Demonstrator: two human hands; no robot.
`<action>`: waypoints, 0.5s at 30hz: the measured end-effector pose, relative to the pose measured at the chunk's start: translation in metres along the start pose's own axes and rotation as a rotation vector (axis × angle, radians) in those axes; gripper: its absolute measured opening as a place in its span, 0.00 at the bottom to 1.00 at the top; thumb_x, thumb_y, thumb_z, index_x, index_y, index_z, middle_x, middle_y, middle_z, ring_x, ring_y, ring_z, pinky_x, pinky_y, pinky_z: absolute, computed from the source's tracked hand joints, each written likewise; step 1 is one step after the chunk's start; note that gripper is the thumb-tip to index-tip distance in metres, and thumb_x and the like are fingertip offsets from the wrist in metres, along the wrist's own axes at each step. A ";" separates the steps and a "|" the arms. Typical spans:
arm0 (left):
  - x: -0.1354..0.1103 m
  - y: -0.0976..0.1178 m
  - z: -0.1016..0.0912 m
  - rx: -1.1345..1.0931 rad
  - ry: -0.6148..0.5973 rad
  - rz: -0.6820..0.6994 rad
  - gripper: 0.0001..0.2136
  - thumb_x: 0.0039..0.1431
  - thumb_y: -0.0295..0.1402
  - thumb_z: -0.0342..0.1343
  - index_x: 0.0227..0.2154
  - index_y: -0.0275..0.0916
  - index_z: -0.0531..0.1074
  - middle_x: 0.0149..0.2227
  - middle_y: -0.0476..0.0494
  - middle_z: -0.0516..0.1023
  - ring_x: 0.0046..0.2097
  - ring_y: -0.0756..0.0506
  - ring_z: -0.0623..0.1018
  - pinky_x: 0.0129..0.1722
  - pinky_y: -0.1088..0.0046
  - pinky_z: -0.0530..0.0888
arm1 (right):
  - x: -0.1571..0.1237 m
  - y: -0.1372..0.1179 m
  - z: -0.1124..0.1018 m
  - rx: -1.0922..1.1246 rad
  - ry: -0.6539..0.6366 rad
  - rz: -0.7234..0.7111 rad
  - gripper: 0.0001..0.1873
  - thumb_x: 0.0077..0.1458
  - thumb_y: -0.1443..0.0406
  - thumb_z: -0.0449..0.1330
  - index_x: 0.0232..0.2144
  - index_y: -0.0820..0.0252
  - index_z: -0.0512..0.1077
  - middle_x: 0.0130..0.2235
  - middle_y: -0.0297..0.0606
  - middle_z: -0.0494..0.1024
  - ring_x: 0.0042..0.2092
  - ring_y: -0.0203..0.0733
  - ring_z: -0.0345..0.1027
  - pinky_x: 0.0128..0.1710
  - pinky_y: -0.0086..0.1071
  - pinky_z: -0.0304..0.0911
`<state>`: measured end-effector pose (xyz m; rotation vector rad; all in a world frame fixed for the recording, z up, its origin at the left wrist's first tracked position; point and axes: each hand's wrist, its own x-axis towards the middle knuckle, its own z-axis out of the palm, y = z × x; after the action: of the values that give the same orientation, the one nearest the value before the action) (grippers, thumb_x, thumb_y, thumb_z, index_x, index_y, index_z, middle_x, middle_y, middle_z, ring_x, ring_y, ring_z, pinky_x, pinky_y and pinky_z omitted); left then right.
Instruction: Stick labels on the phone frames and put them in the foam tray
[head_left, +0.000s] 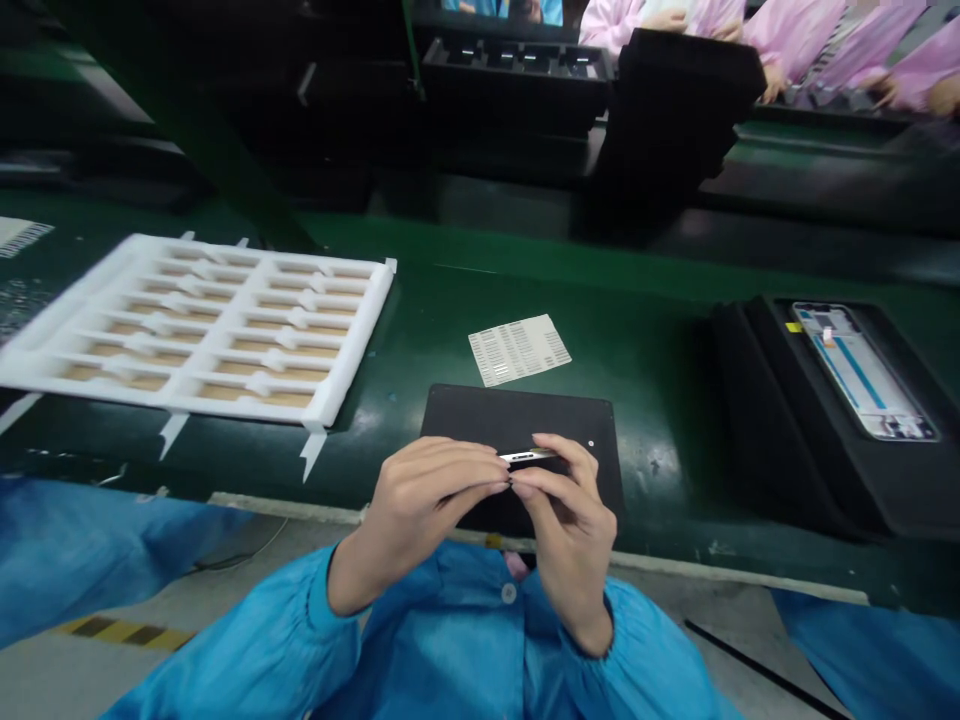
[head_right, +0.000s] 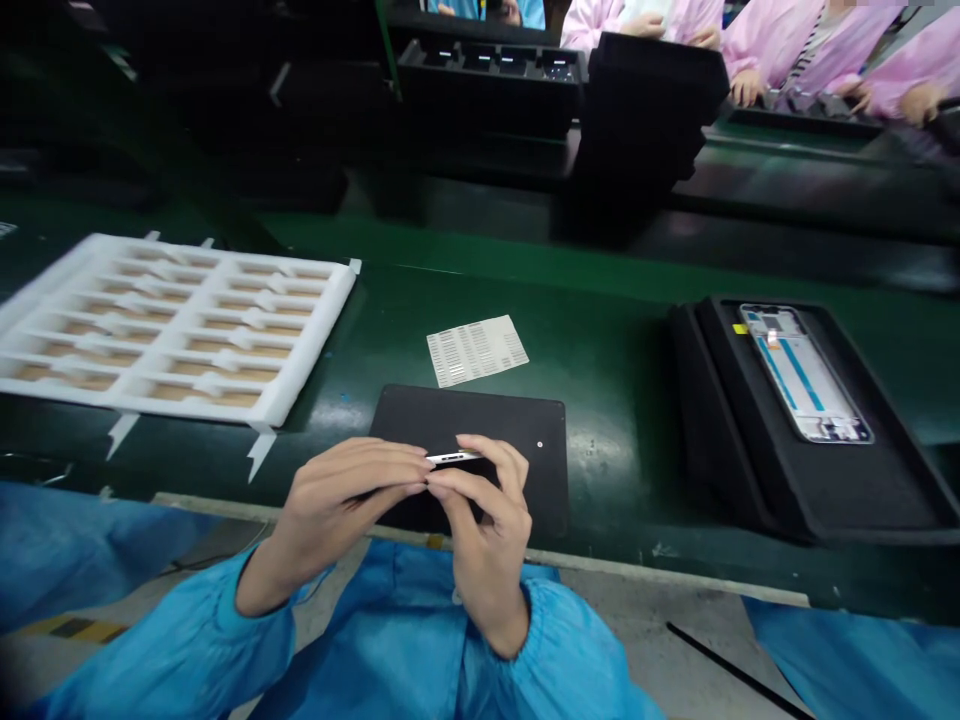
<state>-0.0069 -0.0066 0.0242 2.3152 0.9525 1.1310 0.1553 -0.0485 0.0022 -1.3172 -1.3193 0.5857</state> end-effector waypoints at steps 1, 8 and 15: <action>-0.001 -0.001 0.001 0.013 0.009 -0.003 0.04 0.61 0.24 0.59 0.38 0.38 0.77 0.38 0.47 0.83 0.43 0.46 0.82 0.44 0.70 0.77 | 0.000 0.001 -0.001 -0.004 -0.006 -0.001 0.08 0.59 0.67 0.63 0.34 0.47 0.80 0.49 0.33 0.77 0.53 0.44 0.68 0.53 0.43 0.65; -0.003 -0.009 0.005 0.151 0.054 0.024 0.07 0.60 0.21 0.59 0.40 0.35 0.75 0.41 0.44 0.82 0.43 0.47 0.81 0.44 0.72 0.76 | 0.021 0.026 -0.024 -0.048 -0.085 -0.084 0.13 0.57 0.70 0.64 0.45 0.53 0.74 0.48 0.39 0.77 0.51 0.44 0.70 0.53 0.43 0.66; 0.015 0.003 -0.005 0.322 -0.189 0.054 0.06 0.66 0.24 0.52 0.43 0.34 0.72 0.44 0.41 0.80 0.44 0.45 0.80 0.45 0.69 0.77 | 0.037 0.039 -0.025 0.023 -0.110 -0.235 0.10 0.56 0.76 0.62 0.35 0.56 0.74 0.37 0.36 0.80 0.41 0.41 0.74 0.42 0.37 0.71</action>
<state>-0.0033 0.0030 0.0373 2.6607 1.0701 0.8067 0.2011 -0.0139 -0.0135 -1.1042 -1.5280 0.5130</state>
